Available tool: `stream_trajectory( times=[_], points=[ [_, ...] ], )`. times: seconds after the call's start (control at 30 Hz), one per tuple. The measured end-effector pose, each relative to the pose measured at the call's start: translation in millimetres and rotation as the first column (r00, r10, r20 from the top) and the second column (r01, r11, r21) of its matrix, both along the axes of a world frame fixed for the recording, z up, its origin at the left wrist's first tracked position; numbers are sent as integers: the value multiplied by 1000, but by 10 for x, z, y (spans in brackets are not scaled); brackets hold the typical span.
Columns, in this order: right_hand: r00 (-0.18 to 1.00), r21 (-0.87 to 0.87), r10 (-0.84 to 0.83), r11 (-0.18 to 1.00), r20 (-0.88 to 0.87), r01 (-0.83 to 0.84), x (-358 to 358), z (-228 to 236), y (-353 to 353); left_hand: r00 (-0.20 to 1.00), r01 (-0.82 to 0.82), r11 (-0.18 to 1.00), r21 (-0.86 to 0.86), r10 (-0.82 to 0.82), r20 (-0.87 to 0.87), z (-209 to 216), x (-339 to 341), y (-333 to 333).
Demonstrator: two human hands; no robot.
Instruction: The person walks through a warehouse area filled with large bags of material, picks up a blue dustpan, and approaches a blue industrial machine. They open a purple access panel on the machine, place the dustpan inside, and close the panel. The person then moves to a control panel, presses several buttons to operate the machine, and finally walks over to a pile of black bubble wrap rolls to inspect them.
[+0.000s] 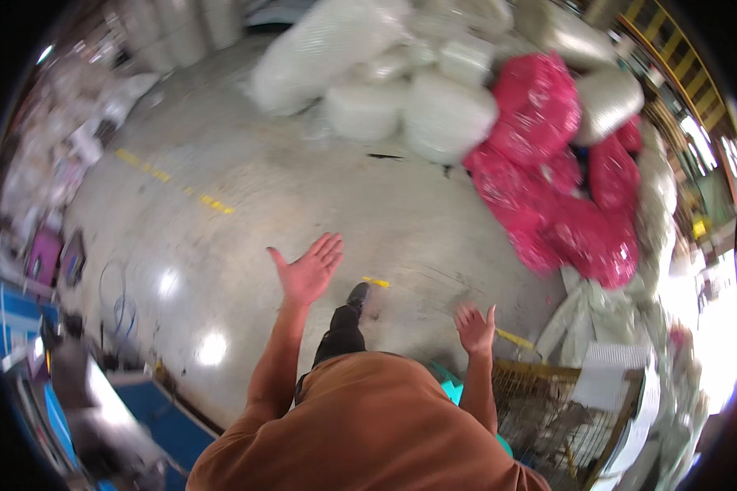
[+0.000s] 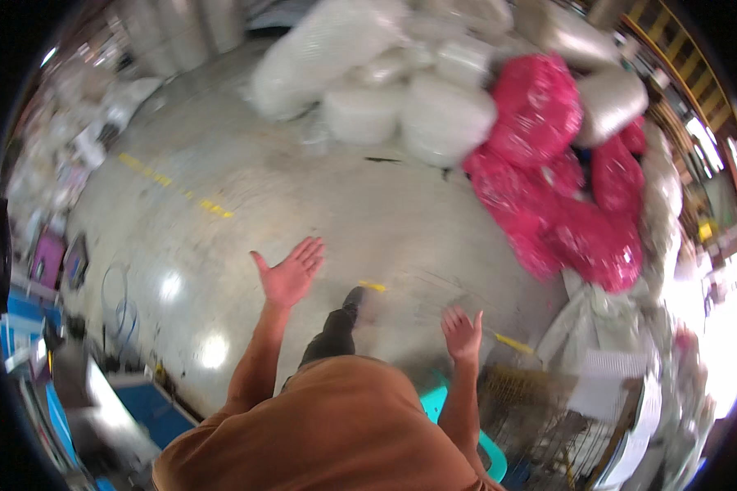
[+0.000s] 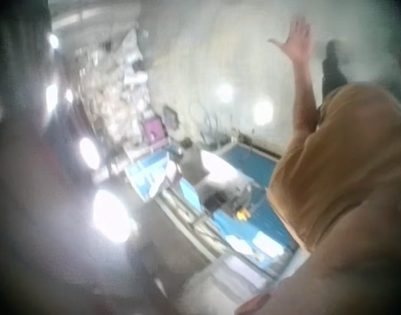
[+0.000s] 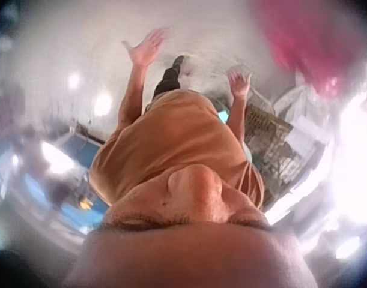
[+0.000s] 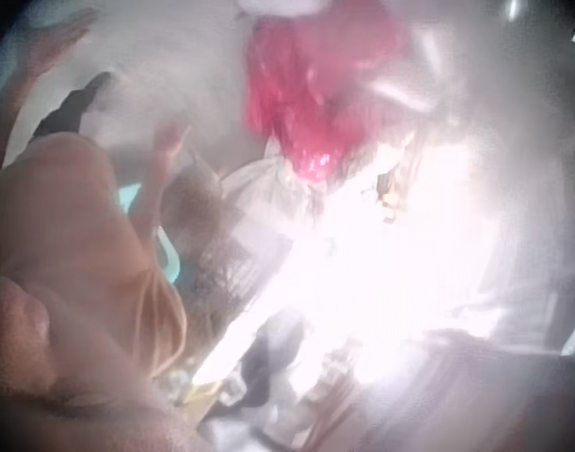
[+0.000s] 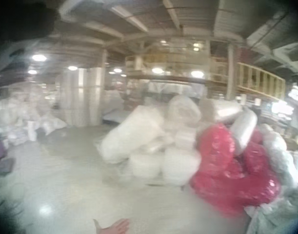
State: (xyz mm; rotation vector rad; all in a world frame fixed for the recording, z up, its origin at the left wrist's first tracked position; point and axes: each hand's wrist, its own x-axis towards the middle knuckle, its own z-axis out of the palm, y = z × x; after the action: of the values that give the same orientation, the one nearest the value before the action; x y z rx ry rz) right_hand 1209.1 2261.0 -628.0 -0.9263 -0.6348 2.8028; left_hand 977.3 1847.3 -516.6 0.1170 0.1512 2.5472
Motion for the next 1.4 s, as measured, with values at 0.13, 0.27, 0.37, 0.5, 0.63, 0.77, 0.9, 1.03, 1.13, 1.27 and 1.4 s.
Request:
stream_trajectory(
  times=[0.13,0.27,0.37,0.5,0.63,0.77,0.9,1.03,1.13,1.27,1.4],
  points=[
    [927,-70,-111,993,-358,92,-968,923,203,993,104,995,-7,-103,57,-6,-815,619],
    [852,-70,-218,975,-475,210,-1481,1375,423,957,273,962,-24,-269,108,-31,-1447,1232],
    [811,-95,-287,956,-511,278,-1784,1558,646,911,401,915,-35,-395,121,-32,-1909,1778],
    [767,-111,-333,938,-549,328,-2004,1568,939,857,513,857,-54,-515,-30,-6,-2277,2470],
    [784,-63,-406,901,-469,429,-2034,1445,1461,920,316,734,-601,-393,3,-587,-2591,3320],
    [796,149,-584,783,-157,604,-1622,582,2282,948,226,530,-817,-311,60,-1108,-2968,4073],
    [650,196,-755,653,89,732,-1196,365,2950,968,-23,265,-964,-237,-88,-1747,-3320,4465],
    [493,198,-852,522,176,830,-624,285,3682,969,-205,-205,-957,-183,-168,-2727,-3452,4371],
    [366,262,-909,409,200,874,-152,240,4079,908,-297,-471,-831,-409,-93,-2654,-2888,4444],
    [286,281,-946,320,154,905,-14,322,4474,886,-286,-660,-695,-458,70,-2625,-2678,4719],
    [190,220,-957,238,219,946,96,22,4738,855,-298,-700,-649,-498,145,-2662,-2931,5627]
  ],
)
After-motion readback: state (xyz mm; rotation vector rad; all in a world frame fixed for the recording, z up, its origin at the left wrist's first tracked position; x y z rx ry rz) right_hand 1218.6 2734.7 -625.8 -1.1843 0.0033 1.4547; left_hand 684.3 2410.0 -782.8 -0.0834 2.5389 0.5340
